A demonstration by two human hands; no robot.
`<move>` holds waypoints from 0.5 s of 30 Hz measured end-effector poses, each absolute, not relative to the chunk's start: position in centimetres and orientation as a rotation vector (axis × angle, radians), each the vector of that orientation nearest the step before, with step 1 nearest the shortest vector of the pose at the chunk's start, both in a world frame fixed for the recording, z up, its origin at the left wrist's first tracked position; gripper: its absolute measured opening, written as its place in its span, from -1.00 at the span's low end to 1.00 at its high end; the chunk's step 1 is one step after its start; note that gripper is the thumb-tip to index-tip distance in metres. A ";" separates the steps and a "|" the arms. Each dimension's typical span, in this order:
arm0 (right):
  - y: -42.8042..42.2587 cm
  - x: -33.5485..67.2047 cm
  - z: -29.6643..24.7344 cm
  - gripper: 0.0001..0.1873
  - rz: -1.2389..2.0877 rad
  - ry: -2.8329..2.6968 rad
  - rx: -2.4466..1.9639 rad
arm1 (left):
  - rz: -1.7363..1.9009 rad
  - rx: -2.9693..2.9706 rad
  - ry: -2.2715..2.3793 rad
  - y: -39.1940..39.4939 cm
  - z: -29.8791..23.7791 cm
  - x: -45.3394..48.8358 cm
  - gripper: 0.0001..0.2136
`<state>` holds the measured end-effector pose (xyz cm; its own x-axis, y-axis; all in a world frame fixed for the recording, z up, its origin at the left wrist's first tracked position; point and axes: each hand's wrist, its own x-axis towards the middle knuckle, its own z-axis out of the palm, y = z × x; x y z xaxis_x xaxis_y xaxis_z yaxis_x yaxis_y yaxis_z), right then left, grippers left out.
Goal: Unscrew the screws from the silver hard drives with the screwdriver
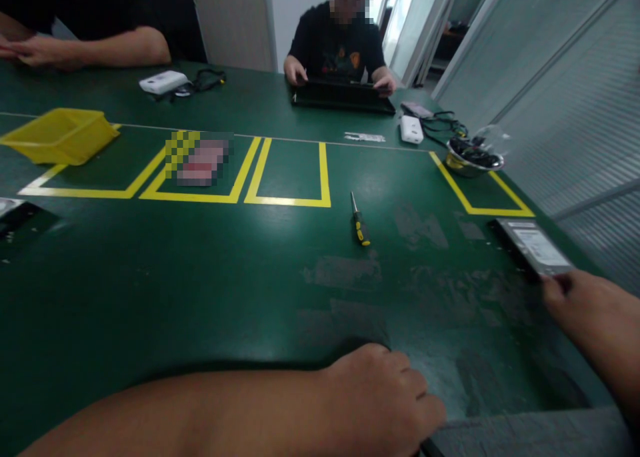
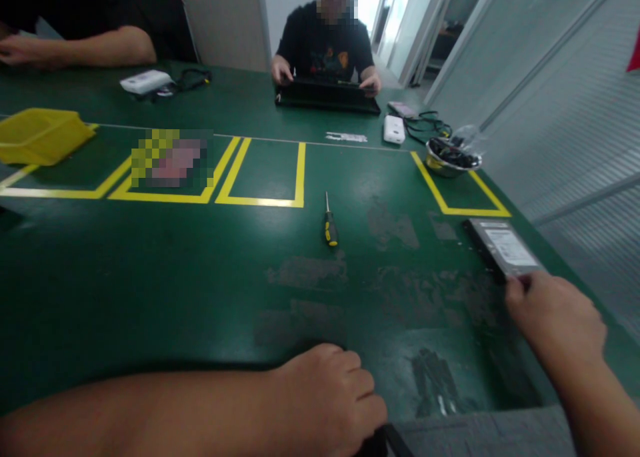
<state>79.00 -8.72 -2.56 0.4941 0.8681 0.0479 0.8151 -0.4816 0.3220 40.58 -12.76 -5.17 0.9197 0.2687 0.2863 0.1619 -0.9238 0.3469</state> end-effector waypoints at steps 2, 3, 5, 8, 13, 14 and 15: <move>-8.5 78.8 -2.5 -0.40 0.281 1.368 2.487 | 0.468 2.758 0.312 -12.7 -5.2 40.6 -0.85; -8.5 78.9 -2.5 -0.41 0.273 1.386 2.476 | 0.468 2.757 0.310 -12.7 -5.2 40.6 -0.85; -8.4 79.4 -2.6 -0.43 0.274 1.449 2.459 | 0.470 2.759 0.308 -12.7 -5.2 40.6 -0.86; -8.1 80.5 -2.7 -0.46 0.249 1.533 2.437 | 0.467 2.770 0.312 -12.8 -5.2 40.6 -0.86; -7.4 81.9 -2.3 -0.59 0.150 1.603 2.404 | 0.467 2.748 0.317 -12.9 -5.2 40.6 -0.85; -7.2 82.2 -2.2 -0.62 0.135 1.625 2.394 | 0.459 2.746 0.317 -12.8 -5.2 40.6 -0.85; -7.1 82.3 -2.1 -0.64 0.126 1.655 2.383 | 0.447 2.746 0.314 -12.8 -5.2 40.7 -0.86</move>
